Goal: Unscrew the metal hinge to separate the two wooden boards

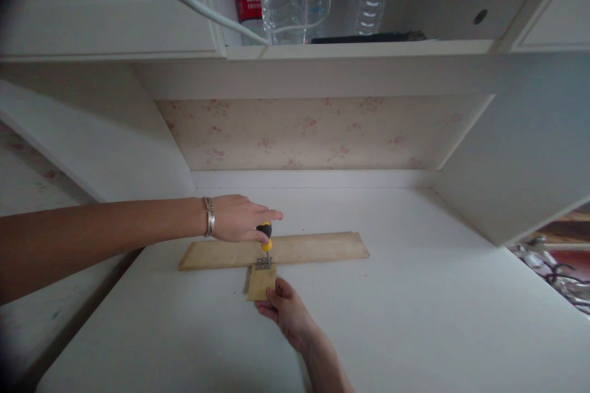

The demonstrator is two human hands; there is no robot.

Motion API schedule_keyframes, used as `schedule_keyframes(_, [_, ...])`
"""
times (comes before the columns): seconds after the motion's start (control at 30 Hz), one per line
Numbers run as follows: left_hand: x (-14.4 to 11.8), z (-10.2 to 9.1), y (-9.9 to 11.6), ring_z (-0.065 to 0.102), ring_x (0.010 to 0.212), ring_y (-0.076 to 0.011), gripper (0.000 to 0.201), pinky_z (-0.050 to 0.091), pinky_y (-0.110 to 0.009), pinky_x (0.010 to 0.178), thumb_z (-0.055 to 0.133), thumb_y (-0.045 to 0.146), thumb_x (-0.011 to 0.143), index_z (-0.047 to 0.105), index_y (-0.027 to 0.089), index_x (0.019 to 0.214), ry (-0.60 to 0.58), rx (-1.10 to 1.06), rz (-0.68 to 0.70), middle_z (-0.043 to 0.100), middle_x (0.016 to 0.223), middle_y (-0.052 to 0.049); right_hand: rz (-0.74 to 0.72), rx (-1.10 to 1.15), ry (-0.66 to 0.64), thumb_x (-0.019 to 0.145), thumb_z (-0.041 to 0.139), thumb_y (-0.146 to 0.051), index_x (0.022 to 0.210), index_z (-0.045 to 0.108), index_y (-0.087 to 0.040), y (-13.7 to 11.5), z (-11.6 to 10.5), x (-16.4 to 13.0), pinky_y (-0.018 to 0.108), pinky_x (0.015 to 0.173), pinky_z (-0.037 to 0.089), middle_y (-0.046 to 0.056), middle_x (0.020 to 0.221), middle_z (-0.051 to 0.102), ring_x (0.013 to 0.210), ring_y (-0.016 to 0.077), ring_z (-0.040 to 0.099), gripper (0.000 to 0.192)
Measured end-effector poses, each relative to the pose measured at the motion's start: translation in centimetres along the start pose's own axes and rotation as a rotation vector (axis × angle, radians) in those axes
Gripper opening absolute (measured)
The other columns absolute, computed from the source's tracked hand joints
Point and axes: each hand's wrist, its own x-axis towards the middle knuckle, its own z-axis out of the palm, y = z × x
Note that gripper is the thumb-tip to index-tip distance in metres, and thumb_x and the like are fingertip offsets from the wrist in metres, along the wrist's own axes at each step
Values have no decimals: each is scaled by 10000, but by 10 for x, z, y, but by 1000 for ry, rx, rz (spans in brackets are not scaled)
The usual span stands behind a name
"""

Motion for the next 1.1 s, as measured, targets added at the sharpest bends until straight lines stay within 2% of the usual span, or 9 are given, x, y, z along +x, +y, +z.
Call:
schedule_keyframes(0.17, [-3, -4, 4, 584, 892, -192, 467, 403, -277, 599, 489, 406, 821, 346, 305, 1254, 62, 45, 119, 471, 1258, -34, 3, -3, 10, 787, 616, -312, 1024, 540, -153, 0, 0, 0, 288, 792, 457, 70, 1003, 626, 819, 130, 601, 296])
schedule_keyframes(0.27, [-3, -5, 4, 594, 824, -161, 379, 397, -263, 586, 459, 313, 849, 375, 330, 1218, 32, 64, 159, 533, 1157, -10, 6, -13, 13, 789, 613, -315, 1018, 542, -153, -1, 0, 0, 292, 800, 457, 73, 1014, 625, 834, 135, 601, 289])
schedule_keyframes(0.4, [0, 0, 5, 585, 665, -156, 330, 379, -269, 523, 415, 419, 871, 413, 290, 1175, 15, 157, 69, 571, 1000, -40, 4, -2, 8, 789, 614, -322, 1011, 547, -154, 0, 0, 0, 288, 800, 456, 71, 1012, 628, 829, 130, 601, 287])
schedule_keyframes(0.53, [1, 0, 4, 572, 799, -180, 342, 384, -264, 509, 476, 456, 832, 437, 289, 1129, 59, 184, 152, 509, 1126, -57, 5, 0, 3, 780, 625, -322, 1018, 550, -155, 2, -1, 0, 290, 801, 455, 66, 1002, 631, 820, 128, 603, 299])
schedule_keyframes(0.63, [0, -4, 5, 548, 891, -183, 390, 373, -253, 502, 569, 281, 782, 419, 322, 1139, 40, 184, 247, 470, 1194, -39, -3, -1, -3, 779, 627, -323, 1031, 551, -161, 1, 0, 1, 290, 805, 453, 64, 1020, 627, 822, 124, 600, 310])
schedule_keyframes(0.73, [1, -5, 5, 567, 810, -167, 337, 354, -257, 494, 521, 195, 794, 441, 309, 1101, -26, 198, 196, 518, 1101, -32, -10, -1, -14, 783, 622, -322, 1026, 553, -165, 1, -1, 2, 283, 802, 454, 60, 1021, 624, 828, 123, 598, 298])
schedule_keyframes(0.9, [1, -8, 7, 584, 759, -194, 364, 368, -289, 523, 408, 484, 847, 438, 269, 1139, 5, 167, 58, 548, 1036, -57, -9, 2, -11, 788, 615, -328, 1023, 549, -161, 3, -3, 2, 286, 794, 459, 66, 1009, 624, 827, 129, 602, 296])
schedule_keyframes(1.0, [-1, -12, 8, 572, 880, -194, 398, 368, -273, 550, 519, 388, 797, 417, 311, 1173, 11, 115, 95, 505, 1168, -37, -8, 3, -8, 780, 623, -337, 1020, 552, -162, 3, -3, 1, 288, 797, 460, 63, 998, 625, 826, 131, 603, 305])
schedule_keyframes(1.1, [-1, -12, 9, 584, 800, -163, 275, 363, -267, 556, 498, 312, 810, 482, 312, 1085, -26, 101, 87, 551, 1092, -7, -3, -5, -8, 772, 630, -349, 1019, 554, -158, 0, 0, 0, 294, 812, 459, 67, 1003, 626, 834, 134, 601, 321])
